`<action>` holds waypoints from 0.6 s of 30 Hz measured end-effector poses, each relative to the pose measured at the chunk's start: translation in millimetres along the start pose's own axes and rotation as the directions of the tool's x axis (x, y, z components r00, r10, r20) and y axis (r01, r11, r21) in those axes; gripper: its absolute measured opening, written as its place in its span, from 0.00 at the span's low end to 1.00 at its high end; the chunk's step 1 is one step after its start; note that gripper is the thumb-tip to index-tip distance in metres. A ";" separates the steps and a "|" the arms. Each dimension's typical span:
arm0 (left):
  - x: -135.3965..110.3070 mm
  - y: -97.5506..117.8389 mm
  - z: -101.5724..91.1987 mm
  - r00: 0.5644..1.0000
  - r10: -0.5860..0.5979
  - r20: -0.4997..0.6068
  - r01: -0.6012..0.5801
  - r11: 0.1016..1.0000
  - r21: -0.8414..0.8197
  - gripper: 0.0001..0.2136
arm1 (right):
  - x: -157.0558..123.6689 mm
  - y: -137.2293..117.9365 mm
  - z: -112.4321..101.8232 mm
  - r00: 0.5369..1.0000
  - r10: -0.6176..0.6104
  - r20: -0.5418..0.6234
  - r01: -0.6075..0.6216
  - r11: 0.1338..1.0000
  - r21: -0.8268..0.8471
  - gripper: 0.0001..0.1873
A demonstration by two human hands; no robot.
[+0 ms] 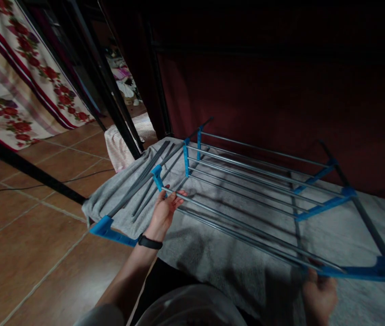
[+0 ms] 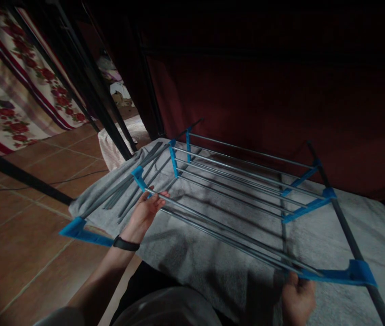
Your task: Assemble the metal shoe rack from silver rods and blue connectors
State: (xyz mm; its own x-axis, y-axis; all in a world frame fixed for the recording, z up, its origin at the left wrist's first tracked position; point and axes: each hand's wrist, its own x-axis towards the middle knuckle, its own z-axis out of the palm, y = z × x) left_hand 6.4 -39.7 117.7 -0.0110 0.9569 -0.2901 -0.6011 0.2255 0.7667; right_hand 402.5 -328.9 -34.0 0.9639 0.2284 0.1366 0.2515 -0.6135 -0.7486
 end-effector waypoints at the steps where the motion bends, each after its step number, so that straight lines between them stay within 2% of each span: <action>1: 0.8 1.2 -1.1 1.000 -0.002 -0.001 0.002 1.000 0.009 0.21 | -0.2 0.7 0.2 1.000 -0.003 0.011 0.003 1.000 0.002 0.17; 6: 2.2 2.9 -17.0 0.999 0.023 -0.032 -0.019 0.990 0.140 0.11 | 0.0 3.9 -0.7 0.999 -0.005 0.049 0.004 1.000 0.009 0.17; 8: 4.4 3.2 -29.3 0.986 0.120 -0.113 -0.092 0.970 0.224 0.09 | -0.6 3.0 -0.9 0.998 -0.015 0.060 0.014 0.999 0.029 0.18; 9: 6.4 3.8 -35.5 0.963 0.212 -0.168 -0.163 0.951 0.262 0.08 | -1.2 2.0 -0.7 0.998 -0.016 0.059 0.014 0.999 0.033 0.18; 11: 12.1 5.9 -45.2 0.872 0.416 -0.260 -0.324 0.887 0.329 0.11 | -2.9 -0.6 -0.2 0.999 -0.005 0.044 0.004 0.999 0.041 0.19; 12: 15.4 7.2 -47.9 0.832 0.482 -0.274 -0.381 0.856 0.349 0.14 | -3.6 -1.7 0.3 0.999 0.004 0.032 -0.005 0.999 0.051 0.19; 13: 18.5 8.4 -49.2 0.823 0.506 -0.258 -0.407 0.842 0.354 0.16 | -4.2 -2.5 0.7 1.000 0.012 0.022 -0.013 0.998 0.064 0.19; 14: 21.3 9.4 -49.0 0.842 0.492 -0.220 -0.405 0.847 0.345 0.18 | -4.4 -2.6 1.2 1.000 0.015 0.022 -0.017 0.997 0.074 0.20; 16: 24.8 9.9 -46.4 0.907 0.405 -0.115 -0.354 0.882 0.312 0.18 | -3.7 -0.8 2.3 0.999 0.004 0.039 -0.007 0.997 0.072 0.20; 18: 25.2 8.4 -43.7 0.932 0.362 -0.024 -0.338 0.891 0.302 0.17 | -2.1 3.4 3.5 0.998 -0.034 0.049 0.033 0.999 0.030 0.20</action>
State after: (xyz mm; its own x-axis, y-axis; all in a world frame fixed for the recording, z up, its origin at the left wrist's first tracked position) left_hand -33.8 -21.7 91.8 -0.2463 0.9692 -0.0067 -0.2904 -0.0672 0.9546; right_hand 401.1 -328.8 -39.1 0.9493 0.2862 0.1298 0.2800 -0.5831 -0.7626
